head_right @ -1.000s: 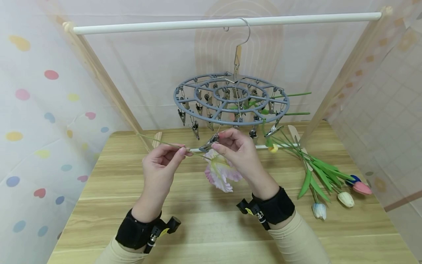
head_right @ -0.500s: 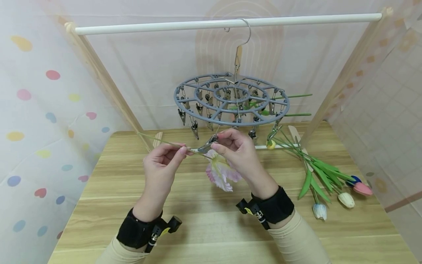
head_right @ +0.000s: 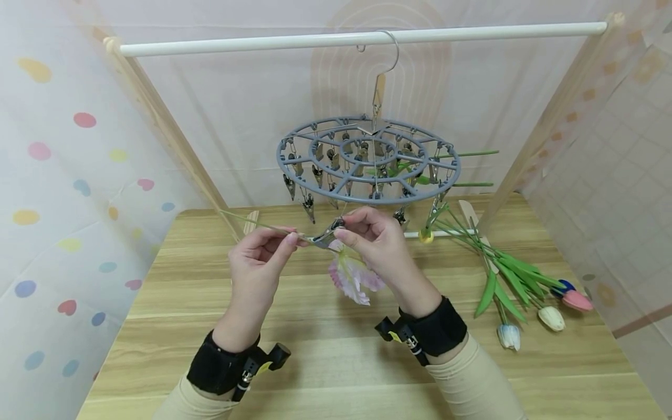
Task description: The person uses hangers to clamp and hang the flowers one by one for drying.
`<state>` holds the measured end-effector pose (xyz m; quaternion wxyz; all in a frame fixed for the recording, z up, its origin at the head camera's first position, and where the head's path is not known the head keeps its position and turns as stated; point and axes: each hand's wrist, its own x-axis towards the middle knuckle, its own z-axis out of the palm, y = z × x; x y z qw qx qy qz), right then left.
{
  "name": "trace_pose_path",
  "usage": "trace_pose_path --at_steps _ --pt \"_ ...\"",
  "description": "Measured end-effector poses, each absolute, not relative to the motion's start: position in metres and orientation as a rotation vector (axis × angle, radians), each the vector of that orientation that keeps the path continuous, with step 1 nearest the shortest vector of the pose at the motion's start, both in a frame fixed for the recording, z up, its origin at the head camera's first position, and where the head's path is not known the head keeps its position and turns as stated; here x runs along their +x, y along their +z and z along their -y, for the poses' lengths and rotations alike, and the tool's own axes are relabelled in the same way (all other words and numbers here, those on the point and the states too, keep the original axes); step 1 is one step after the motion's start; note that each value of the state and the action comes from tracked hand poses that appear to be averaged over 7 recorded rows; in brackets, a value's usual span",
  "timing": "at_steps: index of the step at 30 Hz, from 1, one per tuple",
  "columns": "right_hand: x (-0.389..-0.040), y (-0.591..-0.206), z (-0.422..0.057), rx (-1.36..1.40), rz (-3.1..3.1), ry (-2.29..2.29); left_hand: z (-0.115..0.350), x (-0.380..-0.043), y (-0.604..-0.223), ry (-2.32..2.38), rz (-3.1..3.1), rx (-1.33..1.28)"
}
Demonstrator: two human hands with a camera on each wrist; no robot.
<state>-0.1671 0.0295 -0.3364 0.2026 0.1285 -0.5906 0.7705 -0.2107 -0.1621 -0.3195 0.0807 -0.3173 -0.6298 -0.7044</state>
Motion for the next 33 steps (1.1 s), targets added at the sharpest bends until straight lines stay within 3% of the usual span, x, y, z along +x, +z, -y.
trace_pose_path --at_steps 33 --pt "-0.1660 -0.3340 -0.0314 0.350 1.700 2.179 0.1574 -0.2020 -0.3148 -2.104 1.878 -0.893"
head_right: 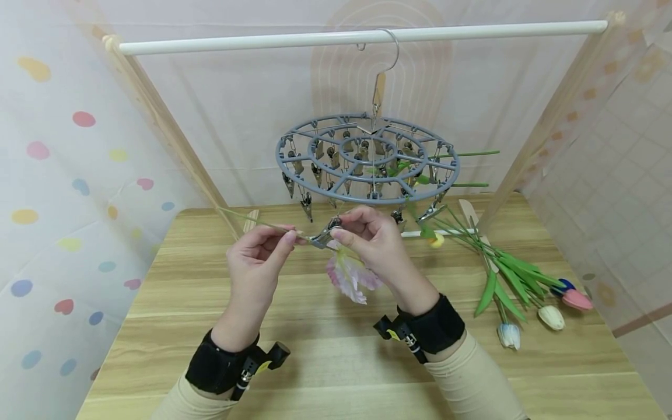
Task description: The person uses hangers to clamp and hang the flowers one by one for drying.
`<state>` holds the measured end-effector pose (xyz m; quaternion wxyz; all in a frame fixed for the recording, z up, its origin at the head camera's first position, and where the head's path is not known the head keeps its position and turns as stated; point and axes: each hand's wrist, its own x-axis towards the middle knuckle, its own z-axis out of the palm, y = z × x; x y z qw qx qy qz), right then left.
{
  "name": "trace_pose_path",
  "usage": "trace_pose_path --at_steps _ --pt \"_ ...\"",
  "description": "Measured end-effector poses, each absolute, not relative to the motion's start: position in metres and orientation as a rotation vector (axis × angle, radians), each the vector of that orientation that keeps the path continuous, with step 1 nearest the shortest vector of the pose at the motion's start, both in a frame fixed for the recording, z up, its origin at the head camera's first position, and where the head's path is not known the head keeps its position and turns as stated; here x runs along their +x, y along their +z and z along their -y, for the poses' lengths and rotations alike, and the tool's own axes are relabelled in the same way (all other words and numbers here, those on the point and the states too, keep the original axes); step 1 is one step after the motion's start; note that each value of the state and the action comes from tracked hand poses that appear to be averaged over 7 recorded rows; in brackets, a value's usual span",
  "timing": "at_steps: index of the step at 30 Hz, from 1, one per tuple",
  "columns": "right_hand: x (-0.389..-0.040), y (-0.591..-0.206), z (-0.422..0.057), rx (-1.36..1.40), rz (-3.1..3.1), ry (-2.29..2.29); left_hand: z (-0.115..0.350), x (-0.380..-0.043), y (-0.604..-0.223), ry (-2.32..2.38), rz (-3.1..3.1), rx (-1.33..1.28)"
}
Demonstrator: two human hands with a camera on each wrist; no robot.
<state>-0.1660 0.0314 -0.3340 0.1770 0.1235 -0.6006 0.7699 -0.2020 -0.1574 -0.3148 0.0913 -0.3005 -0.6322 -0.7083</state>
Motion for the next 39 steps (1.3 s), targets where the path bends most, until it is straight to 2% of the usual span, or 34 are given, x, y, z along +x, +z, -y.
trace_pose_path --at_steps 7,14,20,27,39 --pt "-0.167 -0.334 -0.032 0.340 1.730 2.190 0.158 -0.202 -0.315 -2.101 1.889 -0.877" --pt "-0.168 -0.337 -0.033 0.204 1.825 2.187 0.158 -0.204 -0.318 -2.114 1.900 -0.872" --pt "-0.168 -0.343 -0.032 0.280 1.766 2.145 0.161 -0.205 -0.323 -2.097 1.970 -0.869" --pt "-0.163 -0.344 -0.033 0.273 1.854 1.956 0.163 -0.206 -0.328 -1.972 2.095 -0.897" --pt "-0.149 -0.344 -0.035 0.207 1.974 1.601 0.171 -0.212 -0.335 -2.022 2.114 -0.818"
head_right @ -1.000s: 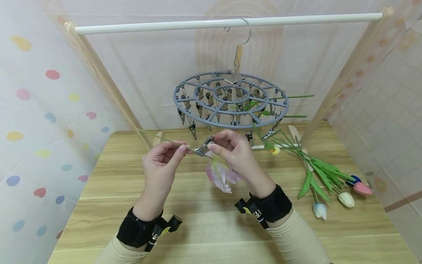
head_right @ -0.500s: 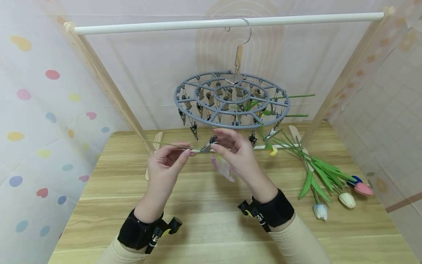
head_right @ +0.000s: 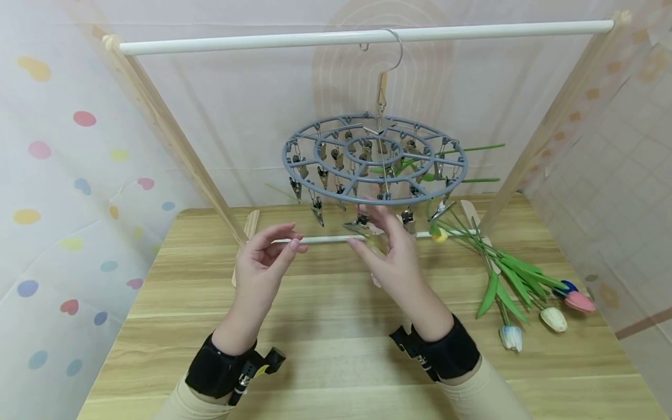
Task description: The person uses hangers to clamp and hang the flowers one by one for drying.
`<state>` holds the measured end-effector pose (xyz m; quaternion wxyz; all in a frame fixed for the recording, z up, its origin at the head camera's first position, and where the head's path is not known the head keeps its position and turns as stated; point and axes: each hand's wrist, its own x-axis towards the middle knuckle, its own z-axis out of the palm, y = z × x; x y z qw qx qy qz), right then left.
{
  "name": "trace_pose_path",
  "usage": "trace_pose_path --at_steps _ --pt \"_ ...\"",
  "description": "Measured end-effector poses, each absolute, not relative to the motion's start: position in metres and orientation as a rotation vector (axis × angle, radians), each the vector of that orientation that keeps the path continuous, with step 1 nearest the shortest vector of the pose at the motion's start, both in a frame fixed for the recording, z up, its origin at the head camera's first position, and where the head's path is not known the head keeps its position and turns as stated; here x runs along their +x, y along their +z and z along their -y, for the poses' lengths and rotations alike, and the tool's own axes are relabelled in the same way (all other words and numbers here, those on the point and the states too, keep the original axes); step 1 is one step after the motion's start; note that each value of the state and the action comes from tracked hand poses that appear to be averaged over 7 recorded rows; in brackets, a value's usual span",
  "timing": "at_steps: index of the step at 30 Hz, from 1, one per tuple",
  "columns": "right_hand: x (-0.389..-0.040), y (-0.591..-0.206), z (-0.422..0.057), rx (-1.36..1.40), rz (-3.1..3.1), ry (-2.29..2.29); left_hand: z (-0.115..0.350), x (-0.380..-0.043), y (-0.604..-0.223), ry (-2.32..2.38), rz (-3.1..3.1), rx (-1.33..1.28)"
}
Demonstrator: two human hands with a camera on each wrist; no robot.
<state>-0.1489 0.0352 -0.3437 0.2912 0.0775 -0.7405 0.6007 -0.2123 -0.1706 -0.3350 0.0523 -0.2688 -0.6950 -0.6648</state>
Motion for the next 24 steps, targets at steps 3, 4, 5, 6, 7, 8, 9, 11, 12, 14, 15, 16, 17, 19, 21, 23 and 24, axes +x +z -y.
trace_pose_path --at_steps 3,4,5,6,7,8,9,11,12,14,15,16,17,19,21,23,24 --pt "-0.142 -0.345 -0.037 0.159 2.012 1.520 0.174 -0.216 -0.339 -2.025 2.129 -0.795" --pt "-0.139 -0.345 -0.037 0.153 2.018 1.494 0.176 -0.218 -0.340 -2.030 2.132 -0.786" --pt "-0.137 -0.345 -0.038 0.166 2.019 1.460 0.177 -0.219 -0.341 -2.032 2.135 -0.778" --pt "-0.135 -0.346 -0.038 0.186 2.015 1.422 0.178 -0.221 -0.342 -2.039 2.136 -0.768" --pt "-0.134 -0.346 -0.039 0.208 2.013 1.381 0.180 -0.222 -0.343 -2.042 2.136 -0.758" --pt "-0.132 -0.346 -0.039 0.232 2.006 1.335 0.181 -0.223 -0.344 -2.044 2.137 -0.750" --pt "-0.130 -0.347 -0.040 0.249 1.998 1.295 0.183 -0.224 -0.345 -2.043 2.139 -0.742" --pt "-0.125 -0.349 -0.043 0.264 1.988 1.221 0.185 -0.226 -0.347 -2.034 2.142 -0.727" --pt "-0.122 -0.350 -0.045 0.260 1.979 1.189 0.186 -0.226 -0.347 -2.031 2.142 -0.718" --pt "-0.117 -0.352 -0.050 0.263 1.946 1.153 0.187 -0.228 -0.349 -2.025 2.143 -0.698" --pt "-0.115 -0.354 -0.052 0.271 1.914 1.142 0.188 -0.229 -0.349 -2.025 2.143 -0.682" --pt "-0.113 -0.356 -0.054 0.276 1.882 1.129 0.189 -0.230 -0.350 -2.023 2.146 -0.663" --pt "-0.112 -0.357 -0.057 0.285 1.839 1.118 0.190 -0.231 -0.351 -2.026 2.147 -0.640" --pt "-0.111 -0.359 -0.062 0.302 1.750 1.126 0.192 -0.232 -0.350 -2.042 2.150 -0.588" --pt "-0.111 -0.363 -0.070 0.300 1.674 1.169 0.194 -0.231 -0.346 -2.042 2.171 -0.528" --pt "-0.110 -0.369 -0.081 0.260 1.633 1.235 0.197 -0.233 -0.346 -2.026 2.200 -0.484" --pt "-0.109 -0.371 -0.087 0.232 1.619 1.265 0.199 -0.233 -0.345 -2.017 2.216 -0.465"
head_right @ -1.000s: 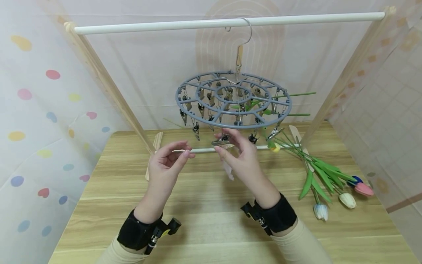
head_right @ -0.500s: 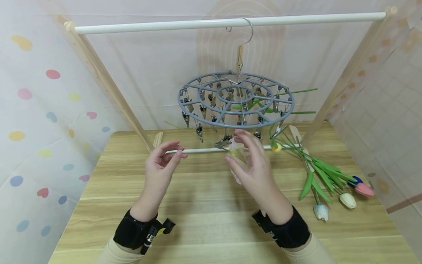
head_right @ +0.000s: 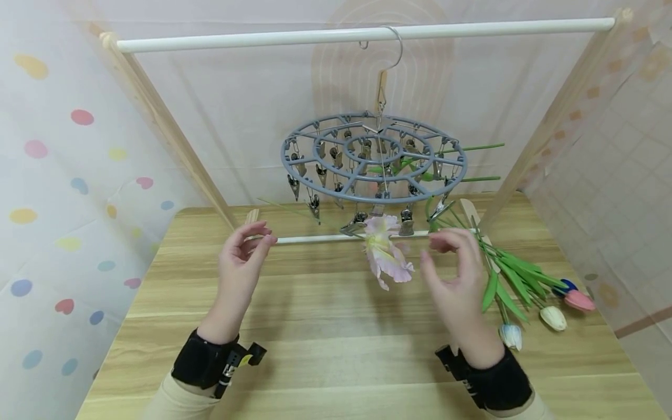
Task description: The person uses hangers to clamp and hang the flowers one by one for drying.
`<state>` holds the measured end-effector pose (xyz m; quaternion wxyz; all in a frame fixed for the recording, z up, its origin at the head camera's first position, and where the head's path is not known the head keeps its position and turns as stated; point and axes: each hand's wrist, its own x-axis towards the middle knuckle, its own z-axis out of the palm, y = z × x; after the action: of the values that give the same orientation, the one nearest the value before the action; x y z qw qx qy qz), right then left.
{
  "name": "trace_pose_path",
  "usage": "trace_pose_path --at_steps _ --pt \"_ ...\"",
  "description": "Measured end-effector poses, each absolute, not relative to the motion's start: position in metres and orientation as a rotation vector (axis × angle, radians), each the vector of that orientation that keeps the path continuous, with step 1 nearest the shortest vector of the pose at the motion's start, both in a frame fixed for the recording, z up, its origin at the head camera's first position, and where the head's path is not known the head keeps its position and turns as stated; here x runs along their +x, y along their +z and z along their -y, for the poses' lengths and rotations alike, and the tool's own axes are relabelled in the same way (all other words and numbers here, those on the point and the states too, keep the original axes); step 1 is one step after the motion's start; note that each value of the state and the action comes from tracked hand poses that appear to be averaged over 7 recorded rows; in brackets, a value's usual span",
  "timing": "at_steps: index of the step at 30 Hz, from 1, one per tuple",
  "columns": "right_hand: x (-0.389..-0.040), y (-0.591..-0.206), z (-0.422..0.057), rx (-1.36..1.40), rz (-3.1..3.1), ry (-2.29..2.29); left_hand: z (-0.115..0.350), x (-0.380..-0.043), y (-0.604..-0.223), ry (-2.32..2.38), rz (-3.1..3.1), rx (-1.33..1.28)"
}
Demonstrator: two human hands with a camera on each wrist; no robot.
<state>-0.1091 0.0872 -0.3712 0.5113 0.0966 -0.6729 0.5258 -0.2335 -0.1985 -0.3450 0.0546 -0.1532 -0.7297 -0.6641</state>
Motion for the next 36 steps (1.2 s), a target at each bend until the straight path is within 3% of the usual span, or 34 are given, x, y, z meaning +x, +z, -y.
trace_pose_path --at_steps 13,23,36 --pt "-0.096 -0.411 -0.165 -0.384 2.105 1.125 0.223 -0.255 -0.344 -1.766 2.231 -0.377" --pt "-0.101 -0.444 -0.208 -0.484 2.650 0.987 0.245 -0.299 -0.374 -1.524 2.205 -0.298" --pt "-0.104 -0.466 -0.229 -0.577 2.887 0.832 0.253 -0.330 -0.368 -1.493 2.138 -0.196"
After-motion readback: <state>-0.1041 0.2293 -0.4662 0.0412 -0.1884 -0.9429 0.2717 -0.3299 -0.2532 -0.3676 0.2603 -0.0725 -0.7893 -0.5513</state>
